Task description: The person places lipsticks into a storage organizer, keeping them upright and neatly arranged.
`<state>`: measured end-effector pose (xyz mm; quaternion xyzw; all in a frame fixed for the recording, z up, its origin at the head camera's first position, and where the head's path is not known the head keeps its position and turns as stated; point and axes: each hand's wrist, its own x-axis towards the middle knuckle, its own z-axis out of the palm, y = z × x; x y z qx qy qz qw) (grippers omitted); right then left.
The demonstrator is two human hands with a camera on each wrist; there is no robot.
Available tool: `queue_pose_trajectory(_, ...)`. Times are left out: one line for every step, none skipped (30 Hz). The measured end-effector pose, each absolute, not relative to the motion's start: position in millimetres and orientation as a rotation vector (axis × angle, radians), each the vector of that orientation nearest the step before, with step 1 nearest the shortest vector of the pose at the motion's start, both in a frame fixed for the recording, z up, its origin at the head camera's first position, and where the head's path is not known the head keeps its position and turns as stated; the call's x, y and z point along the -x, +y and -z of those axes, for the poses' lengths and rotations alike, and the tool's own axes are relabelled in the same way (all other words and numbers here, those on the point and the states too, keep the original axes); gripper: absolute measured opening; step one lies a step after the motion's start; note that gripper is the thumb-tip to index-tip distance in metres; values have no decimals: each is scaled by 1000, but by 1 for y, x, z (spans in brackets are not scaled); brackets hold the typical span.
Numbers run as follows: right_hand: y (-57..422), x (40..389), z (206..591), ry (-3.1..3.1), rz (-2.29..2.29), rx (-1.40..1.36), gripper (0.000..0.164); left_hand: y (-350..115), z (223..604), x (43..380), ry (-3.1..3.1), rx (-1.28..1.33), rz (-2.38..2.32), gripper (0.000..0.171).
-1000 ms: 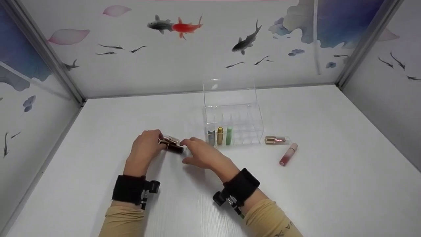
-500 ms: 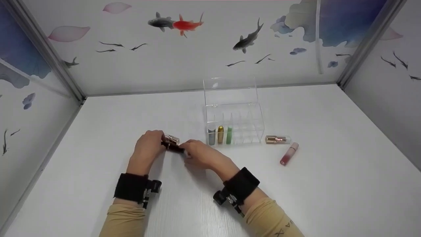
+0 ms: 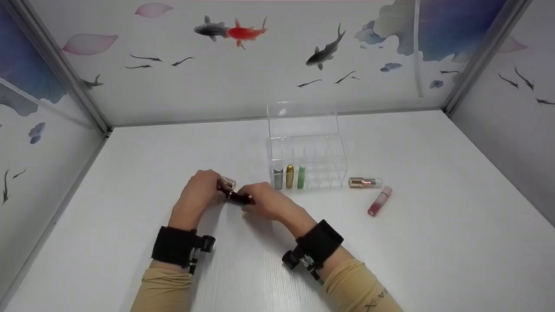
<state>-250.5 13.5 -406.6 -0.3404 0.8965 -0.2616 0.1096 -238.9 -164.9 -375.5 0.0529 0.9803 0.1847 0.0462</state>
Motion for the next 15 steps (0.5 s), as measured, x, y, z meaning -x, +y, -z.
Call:
queue_pose_trajectory(14,251,406,2642,784,981,32,-164,374,239,2998,-169,-580,16)
queue_pose_trajectory(15,251,405,2646,799,958,31,-163,372,239,2999,-170,-609,16)
queue_pose_trajectory(17,251,404,2654,811,943,30,-162,370,238,3002,-177,-645,16)
queue_pose_trajectory(18,251,403,2657,826,927,30,-160,368,238,3005,-182,-678,16)
queue_pose_trajectory(20,251,401,2662,842,919,30,-159,366,237,3005,-195,-719,16)
queue_pose_trajectory(21,251,399,2664,857,906,30,-158,363,237,3004,-204,-760,16)
queue_pose_trajectory(23,252,397,2666,874,896,30,-156,361,236,2998,-215,-806,17)
queue_pose_trajectory(25,252,394,2668,892,888,30,-155,358,236,3000,-228,-842,17)
queue_pose_trajectory(27,252,392,2669,910,883,30,-154,356,235,3003,-248,-875,17)
queue_pose_trajectory(29,251,389,2667,931,872,31,-153,354,234,3009,-263,-911,18)
queue_pose_trajectory(32,251,385,2662,954,864,32,-151,352,234,3016,-282,-950,19)
queue_pose_trajectory(34,251,382,2655,978,852,32,-150,350,234,3024,-299,-991,19)
queue_pose_trajectory(37,251,379,2648,1006,841,32,-148,349,234,3038,-323,-1034,20)
queue_pose_trajectory(39,251,376,2638,1035,831,33,-146,348,234,3056,-357,-1076,21)
queue_pose_trajectory(42,251,373,2625,1066,818,33,-145,347,234,3072,-398,-1124,22)
